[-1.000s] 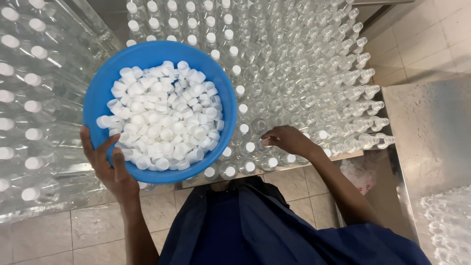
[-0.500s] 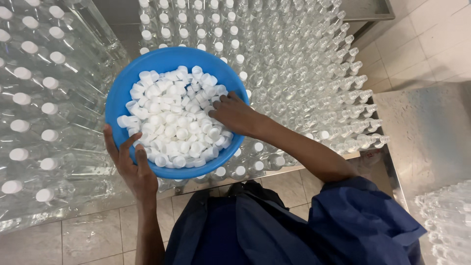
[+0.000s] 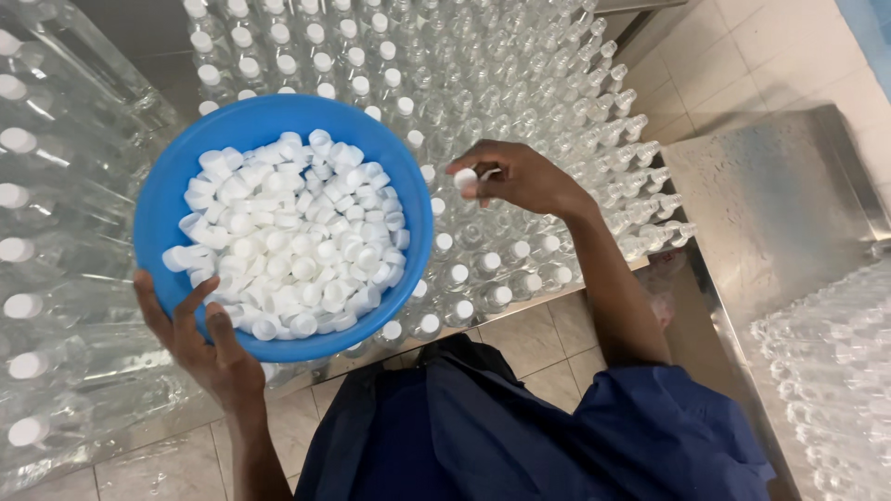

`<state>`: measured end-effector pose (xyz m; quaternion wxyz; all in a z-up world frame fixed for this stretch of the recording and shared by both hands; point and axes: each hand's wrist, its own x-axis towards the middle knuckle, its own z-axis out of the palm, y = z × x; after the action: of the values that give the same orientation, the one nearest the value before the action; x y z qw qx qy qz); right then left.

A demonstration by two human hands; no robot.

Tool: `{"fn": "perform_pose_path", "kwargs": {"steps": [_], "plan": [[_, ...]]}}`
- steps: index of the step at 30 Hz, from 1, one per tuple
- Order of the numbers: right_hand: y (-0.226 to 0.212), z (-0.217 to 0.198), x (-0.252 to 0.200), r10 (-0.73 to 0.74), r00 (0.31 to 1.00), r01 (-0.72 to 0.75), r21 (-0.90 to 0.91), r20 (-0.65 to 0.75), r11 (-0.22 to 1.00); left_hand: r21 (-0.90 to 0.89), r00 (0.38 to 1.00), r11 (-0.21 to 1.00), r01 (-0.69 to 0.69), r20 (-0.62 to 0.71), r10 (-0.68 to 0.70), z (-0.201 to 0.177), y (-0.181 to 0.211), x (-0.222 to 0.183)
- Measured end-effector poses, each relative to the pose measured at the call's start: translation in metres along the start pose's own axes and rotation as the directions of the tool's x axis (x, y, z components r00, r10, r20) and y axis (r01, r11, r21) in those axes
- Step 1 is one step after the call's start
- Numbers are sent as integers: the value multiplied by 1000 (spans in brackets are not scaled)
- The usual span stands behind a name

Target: The person holds a blue basin filled with white bottle caps in their left hand while repeatedly picking up caps with their right hand to screw onto rows of clear plastic bottles arranged on a stainless steel table. The task involves systematically capping the bottles one by one.

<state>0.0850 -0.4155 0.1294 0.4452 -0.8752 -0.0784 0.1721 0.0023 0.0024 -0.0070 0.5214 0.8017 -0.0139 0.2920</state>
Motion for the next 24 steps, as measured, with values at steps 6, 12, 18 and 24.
{"fn": "perform_pose_path", "kwargs": {"steps": [6, 12, 18, 24], "plan": [[119, -8, -33, 170, 982, -184, -244, -80, 952, 11, 999, 999, 52, -2, -52, 1, 3, -3], [215, -14, -46, 111, 987, -148, -406, -113, 902, -13, 999, 999, 48, 18, -48, 1, 6, -6], [242, -19, -46, 159, 987, -149, -448, -15, 882, 34, 1000, 999, 14, 21, -15, 0, -4, -8], [257, -34, -36, 62, 998, -57, -340, 3, 939, -28, 1000, 1000, 13, -8, -13, 1, -22, -12]]}}
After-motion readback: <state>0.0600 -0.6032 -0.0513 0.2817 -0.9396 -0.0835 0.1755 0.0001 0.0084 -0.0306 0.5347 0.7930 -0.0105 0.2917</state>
